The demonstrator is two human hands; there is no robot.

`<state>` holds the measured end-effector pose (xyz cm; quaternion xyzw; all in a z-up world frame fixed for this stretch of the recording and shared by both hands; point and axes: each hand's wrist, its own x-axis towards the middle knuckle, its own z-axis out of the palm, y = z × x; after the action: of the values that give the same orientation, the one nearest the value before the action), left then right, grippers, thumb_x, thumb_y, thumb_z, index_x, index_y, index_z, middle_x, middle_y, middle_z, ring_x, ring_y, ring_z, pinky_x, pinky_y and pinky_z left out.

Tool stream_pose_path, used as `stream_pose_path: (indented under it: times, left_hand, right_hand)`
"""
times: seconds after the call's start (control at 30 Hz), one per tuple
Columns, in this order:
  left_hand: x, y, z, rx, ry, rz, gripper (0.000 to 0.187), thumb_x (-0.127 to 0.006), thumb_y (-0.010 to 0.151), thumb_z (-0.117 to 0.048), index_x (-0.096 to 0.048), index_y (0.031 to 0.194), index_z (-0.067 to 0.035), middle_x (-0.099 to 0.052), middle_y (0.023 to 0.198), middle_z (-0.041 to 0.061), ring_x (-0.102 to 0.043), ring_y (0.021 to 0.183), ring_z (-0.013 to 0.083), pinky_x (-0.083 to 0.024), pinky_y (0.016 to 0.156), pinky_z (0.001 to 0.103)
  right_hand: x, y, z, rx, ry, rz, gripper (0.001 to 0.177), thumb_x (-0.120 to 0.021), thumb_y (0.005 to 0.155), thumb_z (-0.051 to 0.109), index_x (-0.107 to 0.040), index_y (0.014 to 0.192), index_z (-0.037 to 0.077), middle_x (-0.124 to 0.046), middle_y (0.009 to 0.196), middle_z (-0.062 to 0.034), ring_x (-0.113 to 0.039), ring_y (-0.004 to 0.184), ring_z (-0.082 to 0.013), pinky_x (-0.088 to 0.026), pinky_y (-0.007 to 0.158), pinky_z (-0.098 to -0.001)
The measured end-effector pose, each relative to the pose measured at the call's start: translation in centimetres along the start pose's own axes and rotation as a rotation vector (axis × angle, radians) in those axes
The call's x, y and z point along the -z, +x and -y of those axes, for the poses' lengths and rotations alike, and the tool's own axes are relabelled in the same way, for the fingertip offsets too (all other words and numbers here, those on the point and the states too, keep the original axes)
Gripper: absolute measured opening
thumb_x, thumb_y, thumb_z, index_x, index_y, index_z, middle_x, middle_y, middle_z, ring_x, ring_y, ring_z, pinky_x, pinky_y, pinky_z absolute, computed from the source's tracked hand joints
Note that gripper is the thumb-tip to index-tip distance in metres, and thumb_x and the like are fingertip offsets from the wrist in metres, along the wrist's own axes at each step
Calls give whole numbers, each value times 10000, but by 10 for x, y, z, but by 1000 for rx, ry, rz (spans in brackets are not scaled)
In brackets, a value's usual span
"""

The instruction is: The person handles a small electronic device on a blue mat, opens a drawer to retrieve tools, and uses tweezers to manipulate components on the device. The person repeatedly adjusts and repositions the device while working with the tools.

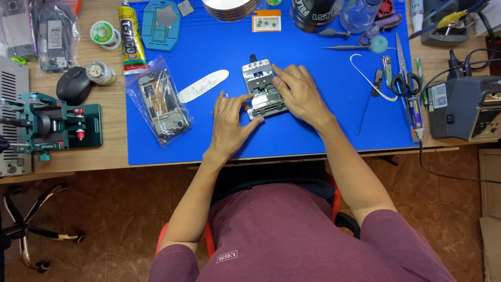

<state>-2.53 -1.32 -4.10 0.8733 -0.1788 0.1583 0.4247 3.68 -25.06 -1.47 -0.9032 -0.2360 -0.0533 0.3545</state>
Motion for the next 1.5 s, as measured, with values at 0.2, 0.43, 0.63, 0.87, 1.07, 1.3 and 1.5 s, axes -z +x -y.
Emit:
stream_pose_path:
  times: [0.2,0.43,0.63,0.87,1.07,1.3,1.5]
  left_hand:
    - [17,9,-4,-3,-72,30,533,-856,904,-383,-671,1343,-144,-724,1027,13,-637,1029,234,-330,1221,537]
    - [30,63,18,-19,-21,-38,236,-638,1062,-95,-698,1287,-59,-694,1099,122,-664,1016,340,-510,990,503]
    - [6,134,29,260,126,46,341,-616,1010,-362,-731,805,-115,-756,792,38,-705,734,265,-480,634,461]
    - [-16,169,25,564,388,432,604,-705,996,-607,-507,654,-151,-674,723,52,-649,722,338,-469,664,505]
    - [-12,173,24,648,349,491,497,-674,999,-568,-608,707,-171,-752,846,65,-695,872,360,-487,765,504]
    - [-16,175,18,672,419,526,567,-675,992,-596,-565,626,-177,-718,756,39,-678,772,317,-491,715,474]
    - [-23,182,26,563,554,635,567,-532,1035,-601,-701,1147,-72,-730,1225,168,-663,1143,439,-486,957,555]
  right_hand:
    - [25,-29,17,-18,130,-79,271,-602,1124,248,-743,1289,85,-727,1109,-101,-667,1067,-314,-498,987,-433]
    - [18,-42,13,16,134,-140,243,-686,1084,284,-758,1213,91,-729,1144,-80,-671,1111,-289,-507,998,-418]
    - [18,-41,21,50,-6,-91,459,-663,1038,394,-705,1278,5,-718,1236,-160,-605,1163,-308,-497,982,-440]
    - [18,-43,19,100,-15,-117,473,-683,1016,415,-702,1268,15,-720,1237,-155,-618,1155,-314,-505,991,-437]
    - [16,-42,17,99,-18,-99,480,-694,1007,424,-700,1278,28,-713,1243,-152,-608,1165,-310,-502,988,-438]
    - [17,-43,18,112,-24,-100,478,-741,986,401,-693,1294,39,-702,1246,-144,-604,1162,-311,-507,981,-432]
    - [16,-44,17,130,-37,-100,483,-743,985,400,-692,1294,32,-697,1251,-154,-601,1160,-315,-506,970,-436]
